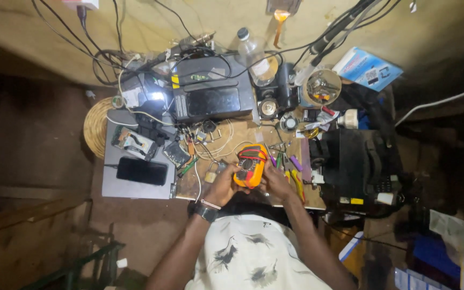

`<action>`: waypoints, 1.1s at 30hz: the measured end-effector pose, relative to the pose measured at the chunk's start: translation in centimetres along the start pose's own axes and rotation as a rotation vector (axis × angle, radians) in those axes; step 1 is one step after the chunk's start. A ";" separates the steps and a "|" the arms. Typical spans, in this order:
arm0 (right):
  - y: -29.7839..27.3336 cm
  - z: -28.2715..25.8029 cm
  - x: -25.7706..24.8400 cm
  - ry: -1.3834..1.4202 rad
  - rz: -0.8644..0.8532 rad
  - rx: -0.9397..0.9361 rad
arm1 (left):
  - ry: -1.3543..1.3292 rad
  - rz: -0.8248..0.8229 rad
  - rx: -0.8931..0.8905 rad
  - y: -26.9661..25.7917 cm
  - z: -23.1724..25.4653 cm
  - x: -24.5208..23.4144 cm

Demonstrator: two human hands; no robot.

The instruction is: The person walks to a cluttered workbench and begins working on a small electronic component. They use a multimeter to test the component and then use pliers to strip the ends of a wire.

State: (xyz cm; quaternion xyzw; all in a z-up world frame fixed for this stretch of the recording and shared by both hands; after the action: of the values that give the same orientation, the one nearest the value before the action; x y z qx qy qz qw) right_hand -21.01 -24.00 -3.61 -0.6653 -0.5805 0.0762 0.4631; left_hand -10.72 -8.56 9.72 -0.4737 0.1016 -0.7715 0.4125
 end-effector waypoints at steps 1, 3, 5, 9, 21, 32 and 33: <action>-1.5 -3.0 2.7 -0.004 -0.002 -0.006 | 0.002 -0.003 0.006 0.5 0.3 0.5; -5.0 -8.4 8.0 0.084 0.052 -0.077 | 0.289 0.100 0.206 1.2 0.7 1.3; -4.8 -8.0 7.9 0.045 0.167 -0.053 | 0.470 0.096 0.220 2.6 -0.5 0.5; -0.6 -6.8 3.6 0.118 0.299 -0.126 | 0.964 0.092 0.160 3.2 0.3 1.3; 2.8 -10.8 0.8 0.025 0.458 -0.123 | 0.001 0.098 0.284 -0.9 -0.8 -4.1; 1.5 -9.7 1.3 -0.455 0.577 0.017 | -0.085 -0.004 0.453 -2.9 1.2 -2.7; -0.6 -11.2 3.8 -0.596 0.586 0.052 | -0.050 -0.012 0.464 -2.8 1.2 -2.5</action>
State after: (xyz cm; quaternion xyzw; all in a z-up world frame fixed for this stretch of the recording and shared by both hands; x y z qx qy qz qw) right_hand -13.03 -26.81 4.72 -0.7394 -0.4730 0.4085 0.2502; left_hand -10.72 -4.67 10.28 -0.3856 -0.0917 -0.7646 0.5083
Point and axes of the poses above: each hand's wrist, its own y-axis towards the middle knuckle, its own x-axis out of the palm, z = x × y, the point moved 1 cm from there along y, towards the middle knuckle, and after that the axes turned 11 degrees about x, right-handed, at the moved point
